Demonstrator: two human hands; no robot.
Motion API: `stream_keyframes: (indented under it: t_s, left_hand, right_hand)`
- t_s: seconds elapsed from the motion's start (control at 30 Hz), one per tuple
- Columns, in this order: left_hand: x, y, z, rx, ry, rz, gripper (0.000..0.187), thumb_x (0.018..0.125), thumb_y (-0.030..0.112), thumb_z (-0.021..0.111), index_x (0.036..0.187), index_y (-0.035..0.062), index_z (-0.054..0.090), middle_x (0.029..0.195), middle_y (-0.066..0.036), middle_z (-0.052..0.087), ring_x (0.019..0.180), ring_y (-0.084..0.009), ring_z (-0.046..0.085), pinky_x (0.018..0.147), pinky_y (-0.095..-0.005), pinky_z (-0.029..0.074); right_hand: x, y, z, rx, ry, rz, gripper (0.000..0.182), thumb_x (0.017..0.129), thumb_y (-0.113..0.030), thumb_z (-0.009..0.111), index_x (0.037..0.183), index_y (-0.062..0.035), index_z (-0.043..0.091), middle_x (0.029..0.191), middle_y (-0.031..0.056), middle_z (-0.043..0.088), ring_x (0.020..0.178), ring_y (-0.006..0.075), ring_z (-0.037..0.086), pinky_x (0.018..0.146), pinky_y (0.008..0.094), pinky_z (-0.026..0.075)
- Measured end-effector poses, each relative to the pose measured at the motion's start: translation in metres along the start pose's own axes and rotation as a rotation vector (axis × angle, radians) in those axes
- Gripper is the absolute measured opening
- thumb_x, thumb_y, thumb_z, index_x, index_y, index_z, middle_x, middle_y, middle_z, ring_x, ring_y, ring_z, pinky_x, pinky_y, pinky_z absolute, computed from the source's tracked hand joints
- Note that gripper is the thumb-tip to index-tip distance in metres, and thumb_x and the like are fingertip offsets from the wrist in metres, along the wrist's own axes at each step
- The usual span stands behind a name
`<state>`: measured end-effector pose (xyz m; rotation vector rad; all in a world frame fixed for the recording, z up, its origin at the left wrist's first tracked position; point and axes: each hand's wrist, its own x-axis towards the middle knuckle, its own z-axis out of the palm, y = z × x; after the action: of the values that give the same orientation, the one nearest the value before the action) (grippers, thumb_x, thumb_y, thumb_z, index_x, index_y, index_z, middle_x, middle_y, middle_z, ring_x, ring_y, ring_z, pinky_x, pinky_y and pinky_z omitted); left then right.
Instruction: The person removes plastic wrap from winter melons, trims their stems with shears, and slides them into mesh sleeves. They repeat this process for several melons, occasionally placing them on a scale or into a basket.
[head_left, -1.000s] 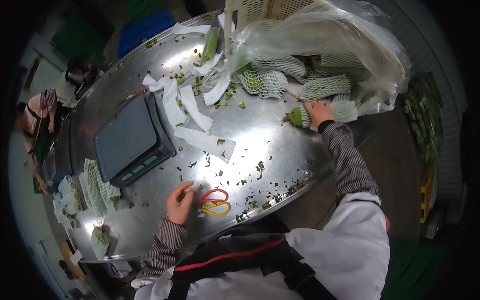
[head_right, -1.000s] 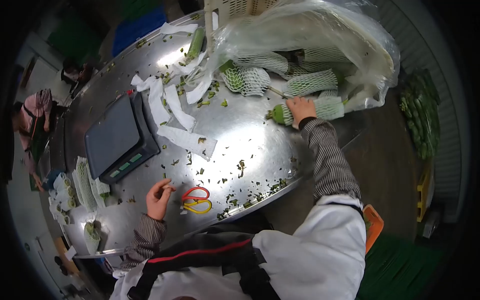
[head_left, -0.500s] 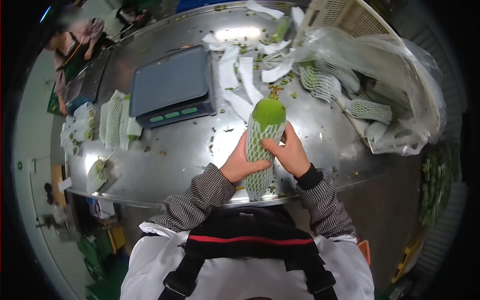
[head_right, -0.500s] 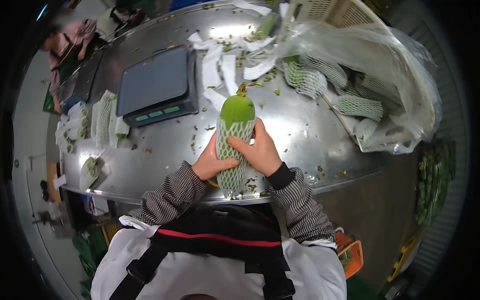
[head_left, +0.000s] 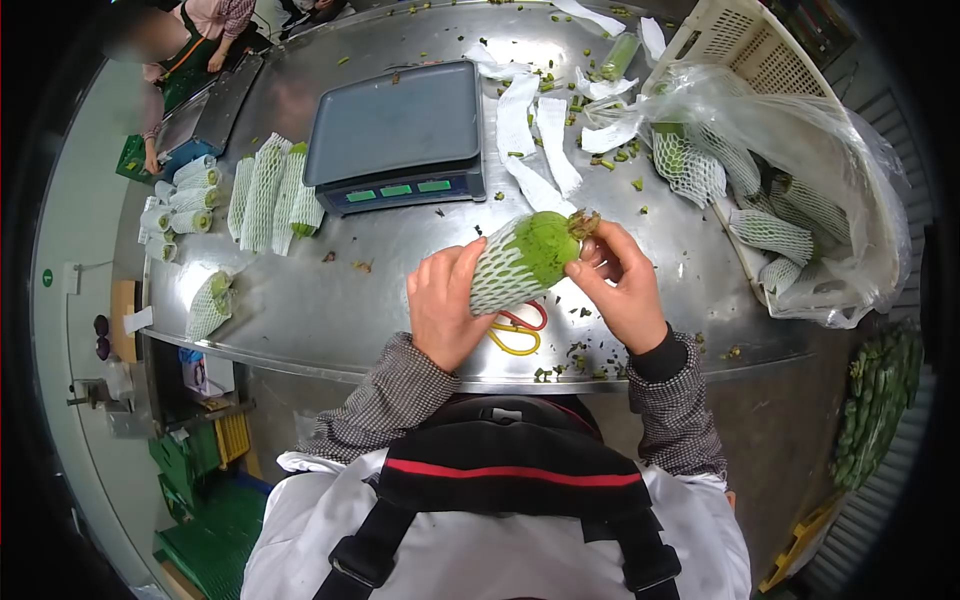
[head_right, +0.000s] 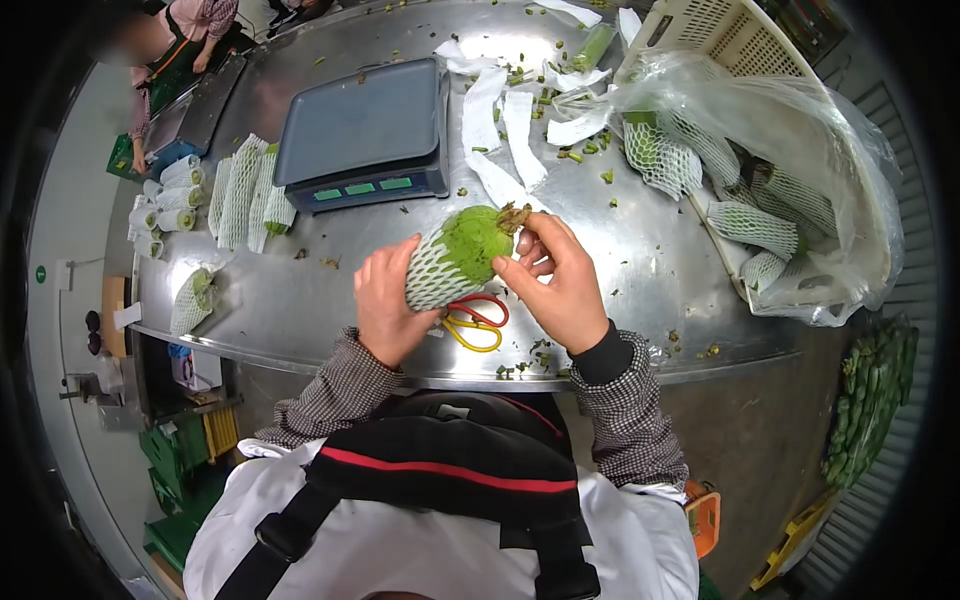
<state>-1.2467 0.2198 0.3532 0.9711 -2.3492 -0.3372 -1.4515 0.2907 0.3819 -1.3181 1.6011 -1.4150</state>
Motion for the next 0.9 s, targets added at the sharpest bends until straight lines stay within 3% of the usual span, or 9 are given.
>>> stream_keyframes:
  t_s: [0.13,0.33,0.43,0.5,0.53,0.6,0.77,0.83,0.9]
  left_hand:
    - [-0.005,-0.007,-0.005,0.004,0.002,0.048,0.082,0.053,0.012,0.078,0.127,0.0078,0.042,0.111,-0.010,0.052,0.100,-0.0294,0.050,0.085,-0.0405,0.035]
    - [-0.005,-0.012,-0.011,-0.074,-0.078,0.077,0.081,0.052,0.009,0.077,0.125,0.0064,0.043,0.113,-0.012,0.051,0.101,-0.0308,0.050,0.085,-0.0409,0.038]
    - [-0.007,-0.021,-0.004,-0.378,-0.208,0.026,0.084,0.055,0.012,0.079,0.130,0.0097,0.040,0.108,-0.011,0.050,0.101,-0.0286,0.051,0.085,-0.0392,0.040]
    - [-0.015,-0.025,0.001,-0.878,-0.405,-0.179,0.089,0.058,0.010,0.078,0.135,0.0057,0.032,0.119,-0.012,0.049,0.112,-0.0267,0.050,0.094,-0.0367,0.040]
    - [-0.016,-0.025,-0.001,-0.874,-0.410,-0.176,0.089,0.058,0.010,0.078,0.135,0.0057,0.032,0.119,-0.012,0.049,0.112,-0.0267,0.050,0.094,-0.0367,0.040]
    - [-0.017,-0.025,-0.003,-1.211,-0.538,-0.333,0.094,0.062,0.011,0.077,0.138,0.0024,0.024,0.130,-0.013,0.043,0.122,-0.0235,0.043,0.103,-0.0345,0.033]
    - [0.002,-0.014,-0.021,-1.431,-0.749,-0.368,0.097,0.064,0.015,0.076,0.141,0.0028,0.018,0.131,-0.016,0.044,0.123,-0.0252,0.044,0.105,-0.0365,0.032]
    - [0.007,-0.009,-0.026,-1.513,-0.844,-0.406,0.098,0.064,0.018,0.076,0.141,0.0034,0.017,0.130,-0.017,0.046,0.122,-0.0262,0.046,0.105,-0.0376,0.032]
    - [0.002,-0.016,-0.022,-1.610,-0.940,-0.504,0.096,0.064,0.029,0.075,0.140,0.0026,0.022,0.126,-0.019,0.049,0.115,-0.0281,0.052,0.100,-0.0391,0.039]
  right_hand:
    - [0.001,-0.006,0.007,0.179,0.041,0.105,0.024,0.079,-0.007,0.067,0.100,0.0004,0.056,0.076,-0.0019,0.049,0.065,0.0042,0.045,0.057,0.0175,0.039]
    - [0.000,-0.012,0.013,-0.065,0.113,-0.083,0.009,0.084,-0.005,0.062,0.089,-0.0011,0.056,0.063,-0.0045,0.048,0.055,0.0031,0.041,0.052,0.0181,0.036]
    - [0.003,-0.008,0.014,-0.196,0.185,-0.235,0.007,0.087,-0.007,0.059,0.087,-0.0014,0.054,0.062,-0.0040,0.048,0.053,0.0028,0.040,0.049,0.0184,0.034]
    - [0.006,-0.002,0.010,0.412,0.083,0.137,0.011,0.090,-0.011,0.057,0.086,-0.0021,0.052,0.060,-0.0038,0.047,0.050,0.0034,0.040,0.046,0.0188,0.031]
    - [0.007,-0.001,0.007,0.416,0.088,0.136,0.011,0.090,-0.011,0.057,0.086,-0.0021,0.052,0.060,-0.0038,0.047,0.050,0.0034,0.040,0.046,0.0188,0.031]
    - [0.009,0.000,0.000,0.559,0.001,0.304,0.013,0.092,-0.013,0.054,0.084,-0.0029,0.050,0.060,-0.0046,0.046,0.050,0.0030,0.038,0.045,0.0184,0.030]
    - [0.013,-0.018,0.000,0.438,-0.074,0.105,0.016,0.090,-0.013,0.056,0.099,-0.0001,0.056,0.071,-0.0023,0.051,0.058,0.0025,0.043,0.054,0.0183,0.039]
    - [0.019,-0.018,-0.001,0.454,-0.236,0.010,0.020,0.088,-0.012,0.059,0.104,0.0012,0.057,0.077,-0.0001,0.055,0.063,0.0029,0.046,0.059,0.0192,0.041]
    - [0.022,-0.013,-0.003,0.485,-0.243,0.043,0.018,0.087,-0.011,0.060,0.100,0.0014,0.058,0.077,-0.0001,0.055,0.061,0.0024,0.045,0.055,0.0186,0.039]
